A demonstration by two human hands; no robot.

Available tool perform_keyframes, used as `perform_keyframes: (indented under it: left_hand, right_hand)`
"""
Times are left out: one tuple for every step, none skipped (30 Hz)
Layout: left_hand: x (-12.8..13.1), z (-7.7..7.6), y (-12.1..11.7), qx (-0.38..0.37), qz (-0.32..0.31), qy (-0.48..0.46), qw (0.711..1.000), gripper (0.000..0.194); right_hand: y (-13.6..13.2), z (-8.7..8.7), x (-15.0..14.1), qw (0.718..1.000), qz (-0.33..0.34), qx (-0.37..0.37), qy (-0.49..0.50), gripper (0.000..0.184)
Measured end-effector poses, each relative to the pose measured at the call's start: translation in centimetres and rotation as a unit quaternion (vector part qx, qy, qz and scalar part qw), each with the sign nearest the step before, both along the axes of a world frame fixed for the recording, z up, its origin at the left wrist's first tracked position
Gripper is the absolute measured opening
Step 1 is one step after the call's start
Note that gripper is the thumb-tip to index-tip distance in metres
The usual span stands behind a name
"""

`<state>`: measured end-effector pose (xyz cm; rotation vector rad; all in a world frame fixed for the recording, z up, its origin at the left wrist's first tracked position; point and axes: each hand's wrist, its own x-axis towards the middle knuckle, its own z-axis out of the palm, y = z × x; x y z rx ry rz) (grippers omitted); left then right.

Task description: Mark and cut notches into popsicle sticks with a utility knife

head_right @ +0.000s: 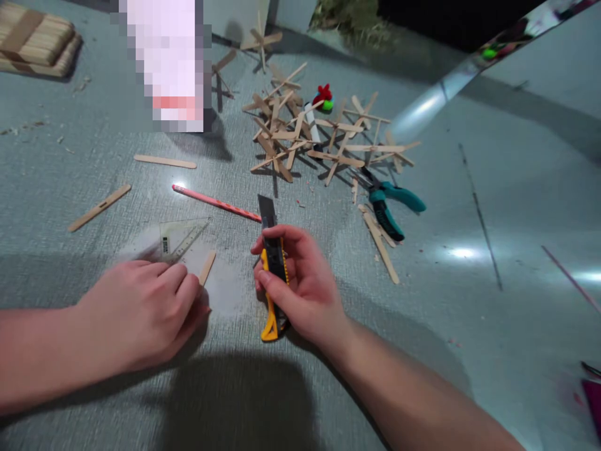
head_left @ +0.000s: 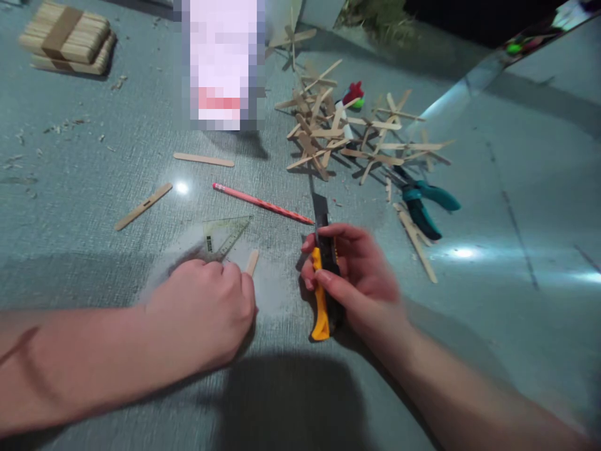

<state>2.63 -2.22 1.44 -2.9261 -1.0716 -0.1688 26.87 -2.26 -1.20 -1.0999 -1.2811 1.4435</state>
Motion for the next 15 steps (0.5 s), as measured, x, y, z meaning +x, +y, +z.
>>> perform_keyframes:
  left_hand:
    - [0.0, -0.1, -0.2, 0.006, -0.002, 0.003, 1.0, 0.019]
    - [0.0, -0.1, -0.2, 0.011, -0.003, 0.003, 1.0, 0.018]
    - [-0.1, -0.2, -0.1, 0.01, -0.001, 0.002, 1.0, 0.018]
    - [-0.1, -0.3, 0.1, 0.006, 0.004, 0.001, 1.0, 0.017]
    - [-0.2, -0.3, 0.3, 0.002, 0.011, 0.0, 1.0, 0.016]
    - [-0.2, -0.4, 0.5, 0.0, 0.018, -0.001, 1.0, 0.015]
    - [-0.3, -0.4, 0.7, 0.001, 0.023, 0.0, 1.0, 0.014]
    - [-0.3, -0.3, 0.9, 0.003, 0.026, 0.002, 1.0, 0.014]
    - [-0.3, -0.3, 1.0, 0.009, 0.028, 0.004, 1.0, 0.014]
    - [-0.4, -0.3, 1.2, 0.014, 0.032, 0.006, 0.999, 0.015]
    - [-0.4, -0.3, 1.3, 0.015, 0.035, 0.009, 0.999, 0.015]
    - [-0.5, -0.3, 1.4, 0.015, 0.038, 0.009, 0.999, 0.016]
    - [-0.5, -0.3, 1.5, 0.012, 0.04, 0.009, 0.999, 0.015]
    - [-0.5, -0.3, 1.7, 0.01, 0.041, 0.01, 0.999, 0.014]
    - [-0.6, -0.3, 1.7, 0.01, 0.041, 0.01, 0.999, 0.013]
  right_hand:
    - [0.0, -0.1, 0.0, 1.0, 0.004, 0.004, 0.0, 0.035]
    - [0.0, -0.1, 0.0, 1.0, 0.007, 0.007, -0.001, 0.035]
    - [-0.1, -0.2, 0.0, 1.0, 0.009, 0.008, -0.002, 0.035]
    - [-0.1, -0.2, -0.1, 1.0, 0.011, 0.011, -0.001, 0.034]
    - [-0.1, -0.2, -0.1, 1.0, 0.01, 0.012, 0.001, 0.034]
    - [-0.1, -0.3, 0.0, 1.0, 0.01, 0.013, 0.005, 0.034]
    - [-0.1, -0.3, 0.0, 1.0, 0.009, 0.015, 0.009, 0.034]
    - [-0.1, -0.3, 0.0, 1.0, 0.007, 0.017, 0.013, 0.035]
    - [-0.1, -0.2, 0.0, 1.0, 0.003, 0.018, 0.016, 0.036]
    - [-0.1, -0.2, 0.1, 1.0, 0.0, 0.02, 0.019, 0.038]
    - [-0.1, -0.2, 0.1, 1.0, -0.004, 0.021, 0.022, 0.04]
    - [-0.1, -0.2, 0.1, 0.999, -0.007, 0.024, 0.025, 0.042]
    - [-0.1, -0.2, 0.1, 0.999, -0.009, 0.026, 0.026, 0.043]
    - [0.0, -0.2, 0.1, 0.999, -0.011, 0.03, 0.025, 0.044]
    - [0.0, -0.2, 0.1, 0.999, -0.011, 0.034, 0.022, 0.044]
